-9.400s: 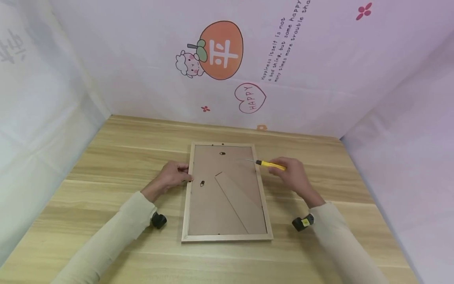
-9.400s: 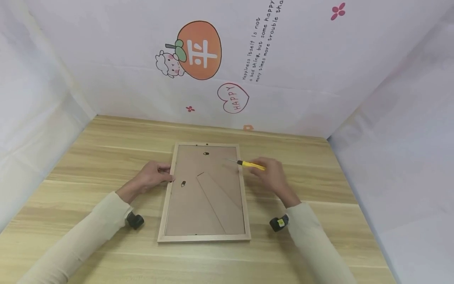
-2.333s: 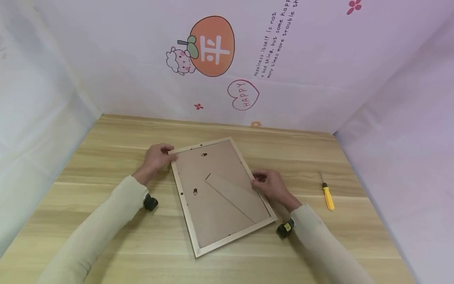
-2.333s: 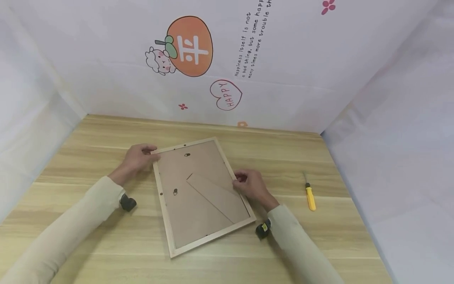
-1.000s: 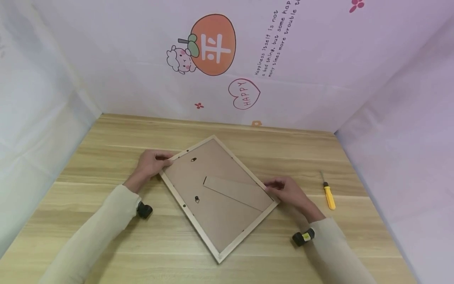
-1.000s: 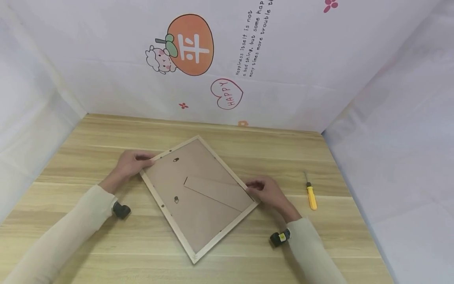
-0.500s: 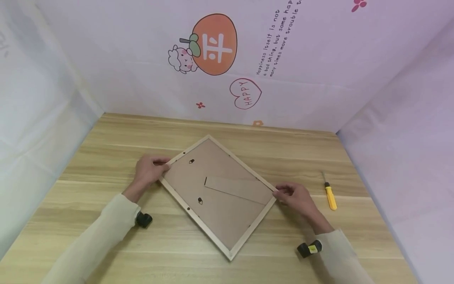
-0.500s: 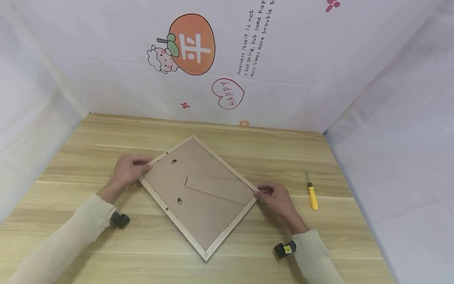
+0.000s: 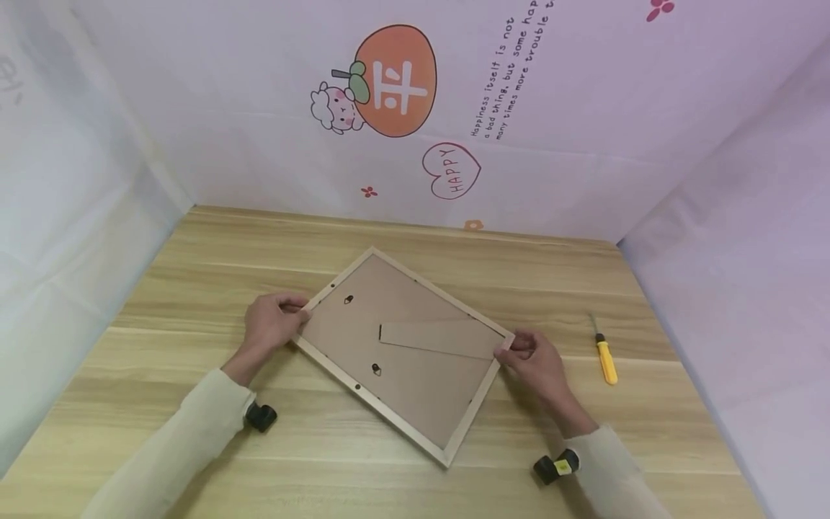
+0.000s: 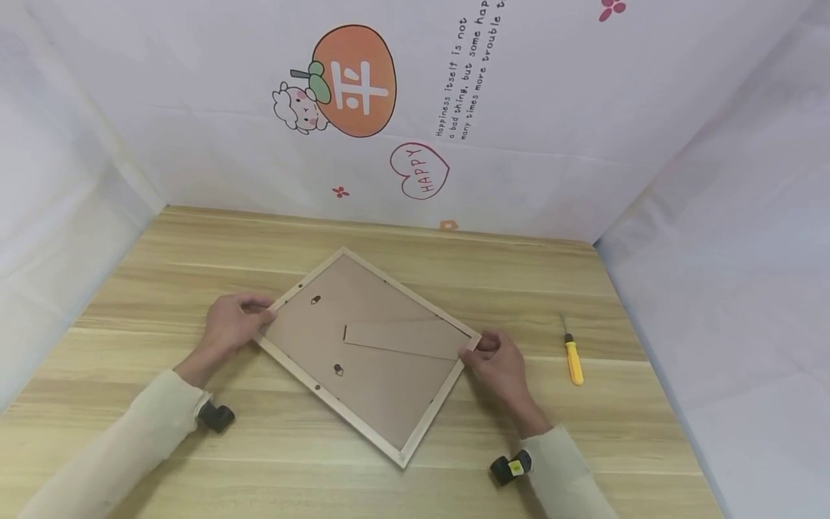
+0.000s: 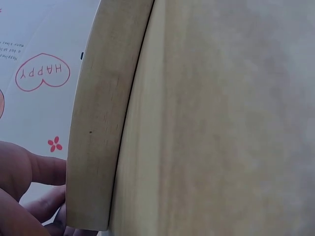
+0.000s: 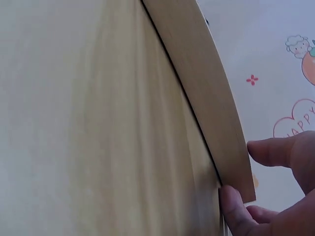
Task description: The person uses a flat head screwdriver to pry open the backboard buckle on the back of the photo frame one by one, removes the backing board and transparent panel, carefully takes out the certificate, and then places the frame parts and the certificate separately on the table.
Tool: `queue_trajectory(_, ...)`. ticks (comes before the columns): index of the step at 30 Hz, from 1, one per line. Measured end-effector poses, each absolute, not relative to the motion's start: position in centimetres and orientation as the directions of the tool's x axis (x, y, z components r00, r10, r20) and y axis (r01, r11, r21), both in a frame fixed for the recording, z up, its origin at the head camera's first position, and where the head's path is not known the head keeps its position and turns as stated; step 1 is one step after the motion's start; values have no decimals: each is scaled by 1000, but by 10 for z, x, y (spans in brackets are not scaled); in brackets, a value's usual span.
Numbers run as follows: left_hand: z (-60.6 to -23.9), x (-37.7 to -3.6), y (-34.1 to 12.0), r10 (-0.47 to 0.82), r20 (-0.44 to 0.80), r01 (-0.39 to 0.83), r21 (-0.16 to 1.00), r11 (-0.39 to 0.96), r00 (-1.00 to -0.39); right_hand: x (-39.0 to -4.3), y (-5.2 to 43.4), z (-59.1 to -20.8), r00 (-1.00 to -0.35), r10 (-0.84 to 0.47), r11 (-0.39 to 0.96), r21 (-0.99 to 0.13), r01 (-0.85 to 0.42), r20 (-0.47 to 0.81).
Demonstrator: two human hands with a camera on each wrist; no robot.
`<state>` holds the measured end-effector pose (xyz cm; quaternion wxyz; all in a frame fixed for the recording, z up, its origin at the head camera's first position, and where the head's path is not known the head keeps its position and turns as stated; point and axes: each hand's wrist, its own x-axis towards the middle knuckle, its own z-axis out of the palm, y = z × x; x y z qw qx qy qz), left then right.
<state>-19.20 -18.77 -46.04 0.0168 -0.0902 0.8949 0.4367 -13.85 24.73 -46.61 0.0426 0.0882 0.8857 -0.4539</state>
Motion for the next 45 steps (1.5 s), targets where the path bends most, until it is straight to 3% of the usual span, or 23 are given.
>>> queue_trajectory(19,-460,-179,-190,-87,-159,-177,741,648,-983,-137,227,-472,-980,142,414,-891,188,-141)
queue_trajectory(31,-452,-193,-204,206,-343,-222,864,451,-916,-143,231,-482,-976,153,378,-904,201,-153)
queue_trajectory(45,-455,-220,-191,197,-340,-227,869,440,-920,-150,234,-484,-989,107,365,-921,138,-105)
